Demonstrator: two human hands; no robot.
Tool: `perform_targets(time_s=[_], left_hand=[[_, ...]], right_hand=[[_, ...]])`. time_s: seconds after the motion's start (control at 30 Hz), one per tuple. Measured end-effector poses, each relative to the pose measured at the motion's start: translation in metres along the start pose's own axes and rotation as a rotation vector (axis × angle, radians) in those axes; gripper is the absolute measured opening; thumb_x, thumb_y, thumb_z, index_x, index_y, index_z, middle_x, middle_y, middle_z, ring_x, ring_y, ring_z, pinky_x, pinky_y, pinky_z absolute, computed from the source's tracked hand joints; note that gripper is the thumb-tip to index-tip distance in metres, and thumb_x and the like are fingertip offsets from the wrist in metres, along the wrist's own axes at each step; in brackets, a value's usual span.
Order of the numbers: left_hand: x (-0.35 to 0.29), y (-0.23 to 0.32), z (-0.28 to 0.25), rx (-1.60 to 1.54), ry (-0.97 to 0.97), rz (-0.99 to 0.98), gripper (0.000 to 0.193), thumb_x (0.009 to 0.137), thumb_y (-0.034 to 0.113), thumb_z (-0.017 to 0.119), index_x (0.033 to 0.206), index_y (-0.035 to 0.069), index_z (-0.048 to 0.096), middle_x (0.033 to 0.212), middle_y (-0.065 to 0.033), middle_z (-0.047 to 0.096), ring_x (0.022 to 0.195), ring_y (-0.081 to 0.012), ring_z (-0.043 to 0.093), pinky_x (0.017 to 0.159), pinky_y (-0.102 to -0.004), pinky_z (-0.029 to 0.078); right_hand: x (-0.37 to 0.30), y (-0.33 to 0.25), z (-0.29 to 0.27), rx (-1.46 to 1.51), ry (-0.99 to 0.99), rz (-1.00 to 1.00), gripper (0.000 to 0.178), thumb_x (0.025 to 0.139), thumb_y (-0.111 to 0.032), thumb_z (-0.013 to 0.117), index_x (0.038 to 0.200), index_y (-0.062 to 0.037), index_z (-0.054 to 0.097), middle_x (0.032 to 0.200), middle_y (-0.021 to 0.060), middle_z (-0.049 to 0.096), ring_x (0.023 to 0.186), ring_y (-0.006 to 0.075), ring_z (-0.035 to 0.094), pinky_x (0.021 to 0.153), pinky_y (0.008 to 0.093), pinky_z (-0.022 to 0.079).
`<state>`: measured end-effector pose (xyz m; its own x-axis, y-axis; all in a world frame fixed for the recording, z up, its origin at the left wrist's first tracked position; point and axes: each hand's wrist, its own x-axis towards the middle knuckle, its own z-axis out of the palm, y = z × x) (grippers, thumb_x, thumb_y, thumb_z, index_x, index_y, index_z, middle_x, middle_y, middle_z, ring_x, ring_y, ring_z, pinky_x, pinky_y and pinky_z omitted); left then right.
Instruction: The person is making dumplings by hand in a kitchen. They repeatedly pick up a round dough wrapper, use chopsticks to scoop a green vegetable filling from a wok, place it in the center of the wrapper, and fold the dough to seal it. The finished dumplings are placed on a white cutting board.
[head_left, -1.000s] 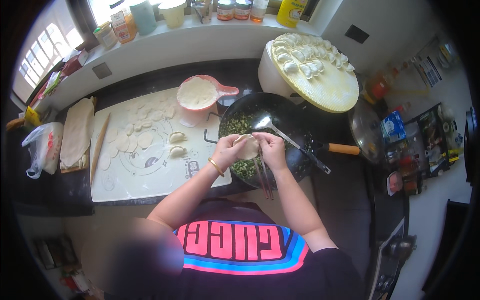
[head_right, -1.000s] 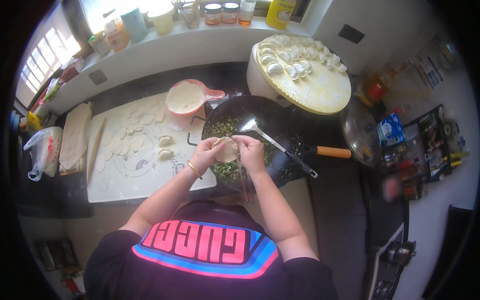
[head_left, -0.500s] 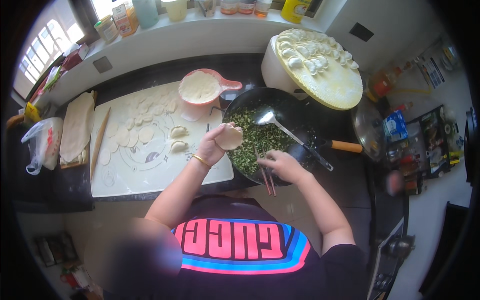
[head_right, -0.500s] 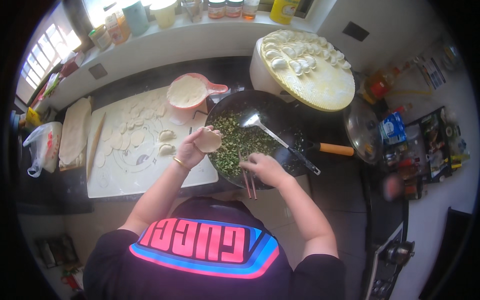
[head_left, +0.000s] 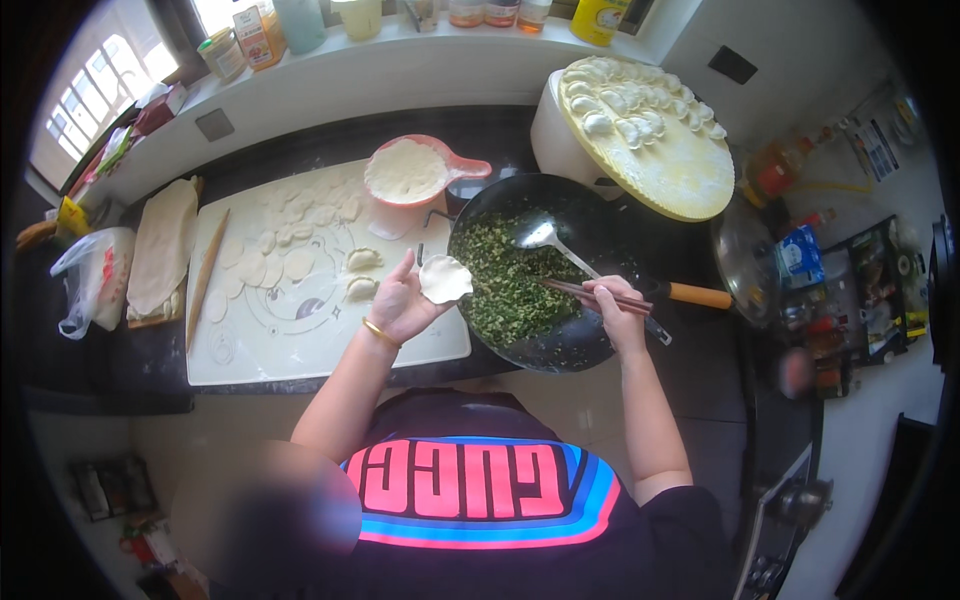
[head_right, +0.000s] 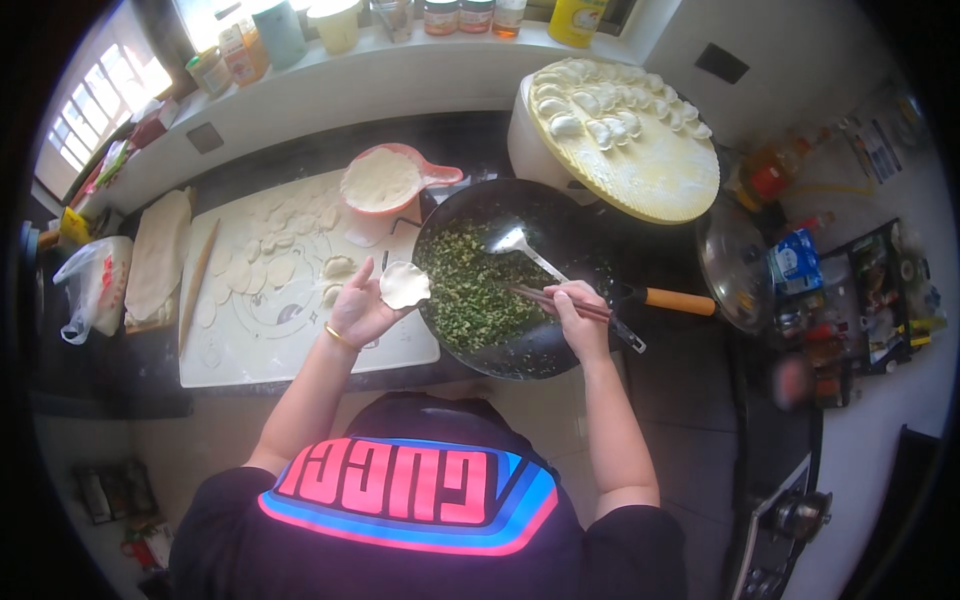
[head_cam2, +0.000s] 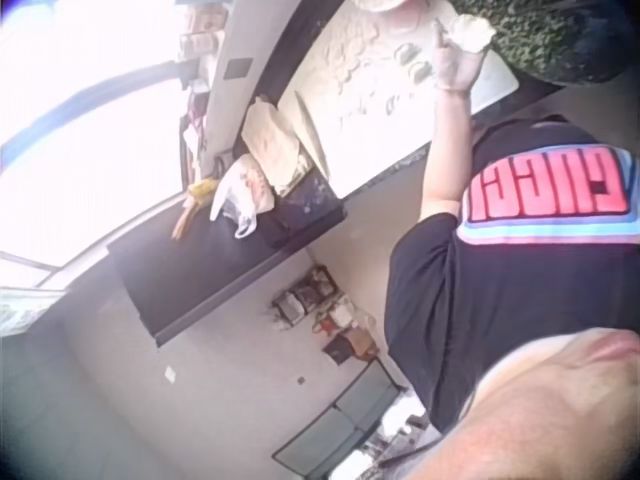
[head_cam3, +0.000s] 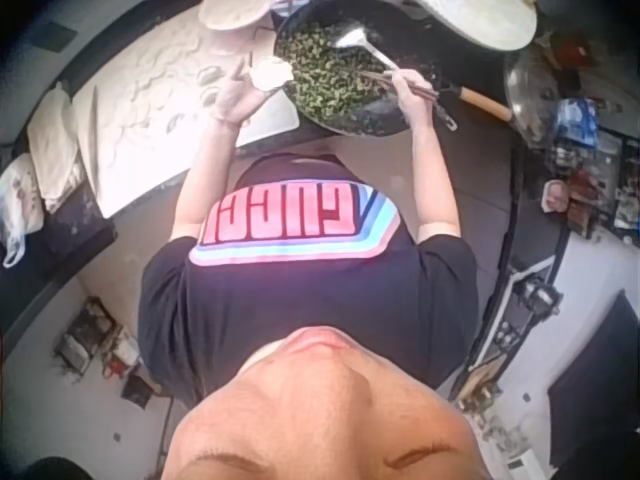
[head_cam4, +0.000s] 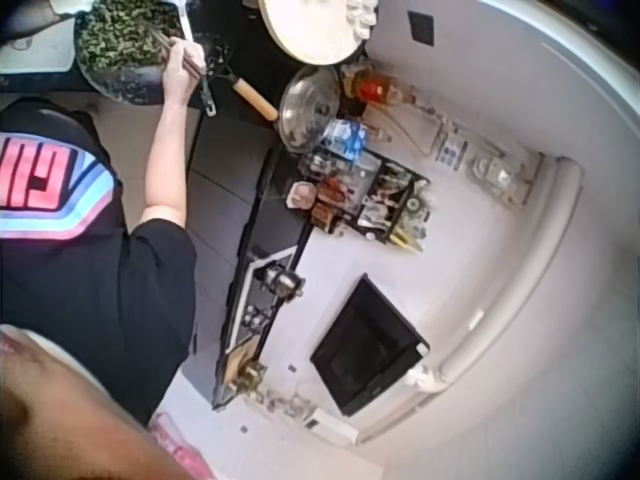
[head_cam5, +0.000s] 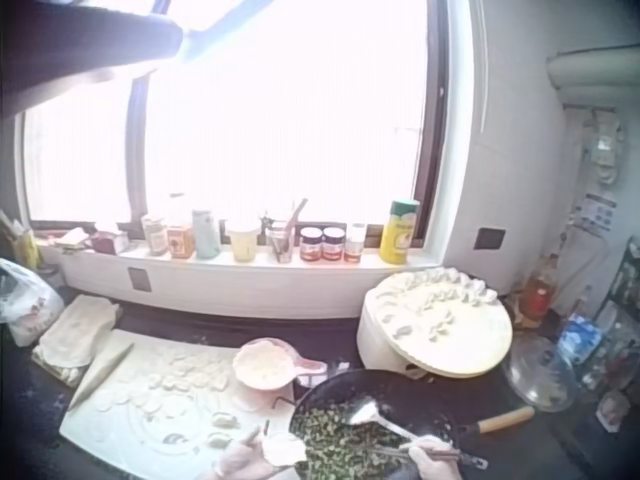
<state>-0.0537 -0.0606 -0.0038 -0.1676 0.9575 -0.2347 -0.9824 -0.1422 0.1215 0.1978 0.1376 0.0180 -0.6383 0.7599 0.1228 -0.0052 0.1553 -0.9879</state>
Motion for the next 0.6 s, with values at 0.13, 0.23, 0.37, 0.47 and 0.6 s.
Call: perform_targets(time_s=[0.13, 0.23, 0.37, 0.47, 0.6], left_hand=[[-0.004, 0.001, -0.003, -0.041, -0.040, -0.024, 0.063, 0.092, 0.043, 0.034, 0.131, -0.006, 0.024, 0.133, -0.0248, 0.033, 0.124, -0.0400, 0.032, 0.104, -0.0524, 0.025], [-0.007, 0.000, -0.008, -0.046, -0.080, -0.023, 0.065, 0.092, 0.045, 0.033, 0.131, -0.006, 0.023, 0.134, -0.0252, 0.032, 0.124, -0.0411, 0.032, 0.104, -0.0532, 0.025], [-0.005, -0.003, -0.016, -0.070, -0.081, 0.006, 0.066, 0.092, 0.047, 0.031, 0.131, -0.007, 0.025, 0.132, -0.0262, 0.033, 0.123, -0.0417, 0.033, 0.103, -0.0509, 0.027], [-0.003, -0.003, -0.027, -0.127, -0.149, 0.011, 0.067, 0.092, 0.047, 0.030, 0.130, -0.008, 0.027, 0.131, -0.0273, 0.035, 0.120, -0.0417, 0.036, 0.102, -0.0488, 0.031], [-0.005, -0.002, -0.030, -0.121, -0.144, 0.038, 0.066, 0.092, 0.047, 0.031, 0.128, -0.008, 0.030, 0.128, -0.0286, 0.037, 0.118, -0.0410, 0.039, 0.099, -0.0473, 0.036]], right_hand=[[-0.004, 0.013, -0.008, 0.067, 0.082, 0.132, 0.015, 0.084, -0.010, 0.059, 0.091, 0.0027, 0.063, 0.089, 0.0107, 0.063, 0.079, 0.0191, 0.064, 0.068, 0.0275, 0.055], [0.000, 0.014, -0.012, -0.032, 0.123, 0.193, 0.016, 0.082, -0.012, 0.062, 0.092, 0.0007, 0.063, 0.088, 0.0108, 0.065, 0.079, 0.0175, 0.064, 0.060, 0.0258, 0.054], [0.007, 0.043, 0.002, 0.127, 0.083, 0.297, 0.018, 0.080, -0.013, 0.065, 0.092, -0.0002, 0.064, 0.085, 0.0102, 0.065, 0.075, 0.0167, 0.064, 0.051, 0.0230, 0.051], [0.012, 0.059, 0.016, 0.279, 0.165, 0.377, 0.019, 0.080, -0.015, 0.065, 0.093, -0.0011, 0.062, 0.085, 0.0105, 0.065, 0.073, 0.0182, 0.065, 0.051, 0.0211, 0.049], [0.014, 0.063, 0.026, 0.412, 0.177, 0.508, 0.019, 0.082, -0.015, 0.063, 0.094, -0.0009, 0.059, 0.087, 0.0106, 0.066, 0.073, 0.0199, 0.066, 0.050, 0.0185, 0.047]])
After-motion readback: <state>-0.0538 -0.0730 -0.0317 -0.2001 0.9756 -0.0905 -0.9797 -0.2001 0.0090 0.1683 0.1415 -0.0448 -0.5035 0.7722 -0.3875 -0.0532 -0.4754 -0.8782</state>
